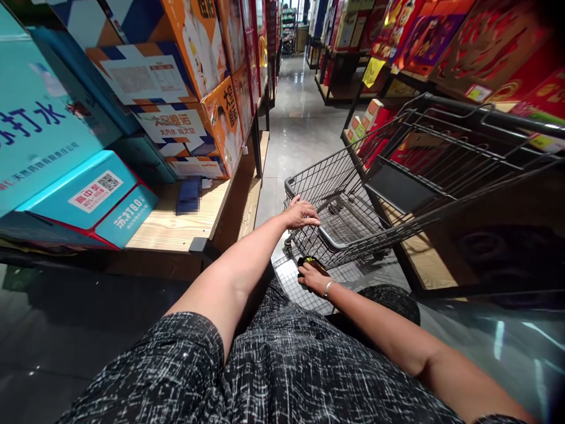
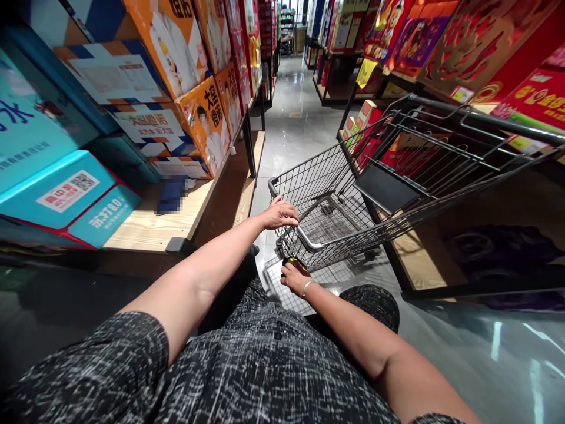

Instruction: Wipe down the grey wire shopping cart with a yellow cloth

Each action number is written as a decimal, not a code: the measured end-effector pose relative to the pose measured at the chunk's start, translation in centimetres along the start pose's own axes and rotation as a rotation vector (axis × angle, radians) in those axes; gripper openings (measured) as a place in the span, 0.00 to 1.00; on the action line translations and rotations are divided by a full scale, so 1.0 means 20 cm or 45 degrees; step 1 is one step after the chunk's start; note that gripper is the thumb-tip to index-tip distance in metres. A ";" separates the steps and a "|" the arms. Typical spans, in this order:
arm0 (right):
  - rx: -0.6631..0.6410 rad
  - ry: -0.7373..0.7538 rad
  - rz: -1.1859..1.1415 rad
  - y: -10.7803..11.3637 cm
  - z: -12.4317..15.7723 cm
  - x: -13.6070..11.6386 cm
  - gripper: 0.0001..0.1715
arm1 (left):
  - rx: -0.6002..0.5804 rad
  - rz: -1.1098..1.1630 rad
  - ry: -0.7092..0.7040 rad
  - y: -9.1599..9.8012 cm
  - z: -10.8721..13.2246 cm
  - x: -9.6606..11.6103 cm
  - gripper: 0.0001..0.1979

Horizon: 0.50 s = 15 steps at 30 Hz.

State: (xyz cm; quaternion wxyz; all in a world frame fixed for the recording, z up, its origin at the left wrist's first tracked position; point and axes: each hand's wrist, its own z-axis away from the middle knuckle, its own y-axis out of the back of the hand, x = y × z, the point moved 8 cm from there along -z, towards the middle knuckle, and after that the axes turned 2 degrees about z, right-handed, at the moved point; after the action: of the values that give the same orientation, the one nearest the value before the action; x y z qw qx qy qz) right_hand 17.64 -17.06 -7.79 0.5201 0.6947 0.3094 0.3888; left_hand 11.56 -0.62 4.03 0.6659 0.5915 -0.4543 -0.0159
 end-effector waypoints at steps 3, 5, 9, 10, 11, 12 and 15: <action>-0.084 0.041 -0.017 0.16 0.00 0.03 0.03 | -0.035 -0.006 -0.001 0.02 -0.01 -0.03 0.09; 0.019 -0.049 -0.007 0.38 0.00 0.11 0.07 | -0.067 -0.017 0.013 0.05 -0.01 -0.06 0.09; 0.492 -0.273 0.021 0.84 0.03 0.33 0.14 | -0.161 -0.038 0.099 0.12 0.00 -0.13 0.10; 0.564 -0.334 0.016 0.89 0.05 0.39 0.16 | -0.169 -0.039 0.125 0.13 0.00 -0.13 0.10; 0.604 -0.388 0.002 0.91 0.06 0.44 0.18 | -0.161 -0.043 0.146 0.15 0.01 -0.13 0.11; 0.616 -0.426 -0.020 0.89 0.06 0.47 0.19 | -0.146 -0.050 0.161 0.15 0.03 -0.12 0.12; 0.628 -0.453 -0.074 0.75 0.04 0.51 0.22 | -0.124 -0.080 0.143 0.11 0.07 -0.05 0.16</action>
State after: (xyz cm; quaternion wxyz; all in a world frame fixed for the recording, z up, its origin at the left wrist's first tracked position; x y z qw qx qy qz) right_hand 23.84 -12.97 8.83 0.3929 0.8480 0.3182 0.1590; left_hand 8.86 -0.49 5.08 0.7175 0.5724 -0.3962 -0.0255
